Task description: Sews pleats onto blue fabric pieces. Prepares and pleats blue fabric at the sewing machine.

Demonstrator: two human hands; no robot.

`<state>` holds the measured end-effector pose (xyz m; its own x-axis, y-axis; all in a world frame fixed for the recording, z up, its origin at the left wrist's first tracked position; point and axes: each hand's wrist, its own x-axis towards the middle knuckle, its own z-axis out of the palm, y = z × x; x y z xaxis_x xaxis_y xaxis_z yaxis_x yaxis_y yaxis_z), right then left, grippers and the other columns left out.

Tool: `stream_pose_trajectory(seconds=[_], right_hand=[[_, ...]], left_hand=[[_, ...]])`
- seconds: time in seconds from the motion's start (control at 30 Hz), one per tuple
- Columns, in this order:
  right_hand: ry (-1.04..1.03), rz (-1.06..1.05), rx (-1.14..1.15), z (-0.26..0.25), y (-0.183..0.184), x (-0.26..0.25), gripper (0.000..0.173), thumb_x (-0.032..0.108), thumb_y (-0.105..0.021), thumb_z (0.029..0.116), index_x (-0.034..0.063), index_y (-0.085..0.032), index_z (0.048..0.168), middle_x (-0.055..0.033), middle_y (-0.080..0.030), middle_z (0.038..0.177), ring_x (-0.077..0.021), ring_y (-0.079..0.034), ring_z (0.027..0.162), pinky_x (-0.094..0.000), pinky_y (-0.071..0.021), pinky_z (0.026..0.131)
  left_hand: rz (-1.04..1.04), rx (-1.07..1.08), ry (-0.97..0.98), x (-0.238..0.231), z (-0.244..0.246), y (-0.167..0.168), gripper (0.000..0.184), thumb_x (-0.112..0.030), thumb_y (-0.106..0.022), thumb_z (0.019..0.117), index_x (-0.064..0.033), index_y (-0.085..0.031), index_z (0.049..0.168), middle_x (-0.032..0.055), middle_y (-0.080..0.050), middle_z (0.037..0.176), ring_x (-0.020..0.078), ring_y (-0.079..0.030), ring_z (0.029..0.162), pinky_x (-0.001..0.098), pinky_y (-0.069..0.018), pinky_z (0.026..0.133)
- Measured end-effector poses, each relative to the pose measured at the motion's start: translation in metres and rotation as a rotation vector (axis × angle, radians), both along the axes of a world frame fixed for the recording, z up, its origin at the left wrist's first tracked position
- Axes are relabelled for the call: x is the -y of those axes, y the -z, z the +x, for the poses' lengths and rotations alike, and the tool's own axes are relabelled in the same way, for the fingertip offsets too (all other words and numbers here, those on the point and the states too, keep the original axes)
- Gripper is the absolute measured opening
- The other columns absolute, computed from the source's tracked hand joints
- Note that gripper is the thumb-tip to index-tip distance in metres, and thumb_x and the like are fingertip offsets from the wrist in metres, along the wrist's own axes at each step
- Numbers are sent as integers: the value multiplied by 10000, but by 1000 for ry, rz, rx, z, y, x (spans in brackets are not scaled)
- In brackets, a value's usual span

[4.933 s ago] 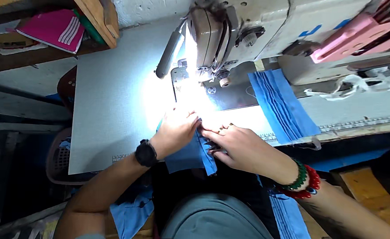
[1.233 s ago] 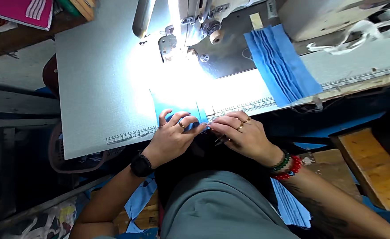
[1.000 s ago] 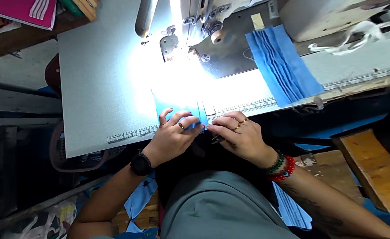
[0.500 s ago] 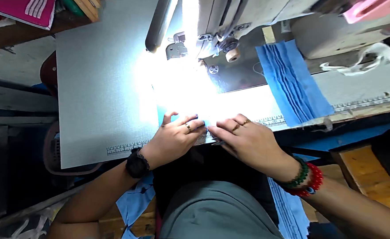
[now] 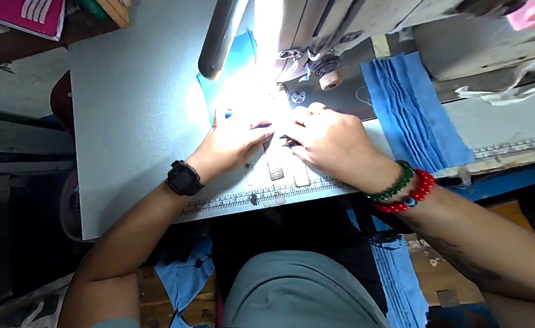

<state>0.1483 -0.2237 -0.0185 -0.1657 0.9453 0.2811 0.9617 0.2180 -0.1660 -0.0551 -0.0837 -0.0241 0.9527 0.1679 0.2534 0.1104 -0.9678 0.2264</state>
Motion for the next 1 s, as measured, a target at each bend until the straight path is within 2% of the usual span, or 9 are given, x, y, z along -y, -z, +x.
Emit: stream_pose_trajectory(seconds=[0.13, 0.3, 0.4, 0.47, 0.53, 0.63, 0.73, 0.87, 1.0], right_hand=[[22, -26, -48, 1, -6, -4, 221, 16, -655, 899, 81, -740, 1092, -181, -665, 1059, -402, -649, 941, -533, -510, 687], [93, -9, -18, -5, -2, 7, 177, 39, -690, 893, 76, -731, 1061, -176, -658, 1025, -379, -667, 879, -517, -522, 629], [169, -66, -72, -8, -10, 30, 235, 269, -719, 946, 59, -709, 1052, -139, -637, 915, -332, -661, 728, -484, -504, 541], [220, -103, -163, -8, -12, 47, 536, 597, -602, 948, 73, -674, 1038, -94, -627, 786, -288, -632, 620, -467, -472, 493], [251, -151, -222, -11, -12, 59, 721, 773, -468, 916, 93, -648, 1073, -61, -600, 745, -256, -606, 598, -449, -462, 493], [187, -173, -249, -20, -9, 66, 501, 530, -480, 1028, 63, -643, 1110, -96, -610, 845, -267, -637, 665, -444, -515, 533], [125, -182, -288, -27, -5, 66, 273, 213, -518, 1018, 37, -647, 1182, -143, -640, 920, -306, -673, 758, -462, -569, 626], [118, -144, -241, -44, -5, 40, 165, 122, -547, 1016, -4, -645, 1061, -148, -620, 852, -307, -662, 732, -453, -562, 621], [135, -109, -345, -71, -14, -13, 120, 48, -618, 959, -35, -695, 919, -170, -648, 770, -328, -669, 729, -487, -542, 625]], left_hand=[[45, 31, -14, -23, 10, 2, 286, -210, -547, 1027, -200, -763, 1213, 16, -700, 1301, 211, -628, 1212, 569, -292, 1116], [14, 67, -38, -51, 20, 0, 300, -253, -541, 1031, -218, -754, 1240, 38, -697, 1285, 216, -600, 1252, 554, -285, 1127], [-89, 120, -94, -65, 29, 0, 297, -207, -545, 971, -178, -795, 1129, 87, -722, 1165, 246, -606, 1211, 533, -306, 1072], [-172, 216, -248, -71, 43, -3, 242, -160, -569, 965, -53, -784, 995, 132, -745, 1079, 255, -666, 1119, 465, -453, 1015], [-204, 186, -564, -73, 64, -11, 323, -277, -592, 988, -49, -745, 1160, 143, -715, 1197, 260, -647, 1187, 464, -489, 1028], [-253, -55, -833, -59, 95, -31, 569, -328, -680, 919, -34, -569, 1394, 216, -511, 1469, 378, -427, 1407, 625, -345, 1067], [-174, 54, -872, -53, 106, -24, 423, -215, -655, 922, 15, -622, 1275, 221, -615, 1353, 354, -549, 1321, 567, -426, 1043], [-434, 617, -1004, -116, 69, 3, 293, -165, -465, 1053, 33, -598, 1225, 178, -626, 1186, 224, -606, 1123, 349, -507, 983], [-397, 778, -1047, -98, 33, -12, 263, -147, -531, 1028, 90, -594, 1124, 235, -598, 1145, 292, -567, 1120, 358, -461, 996]])
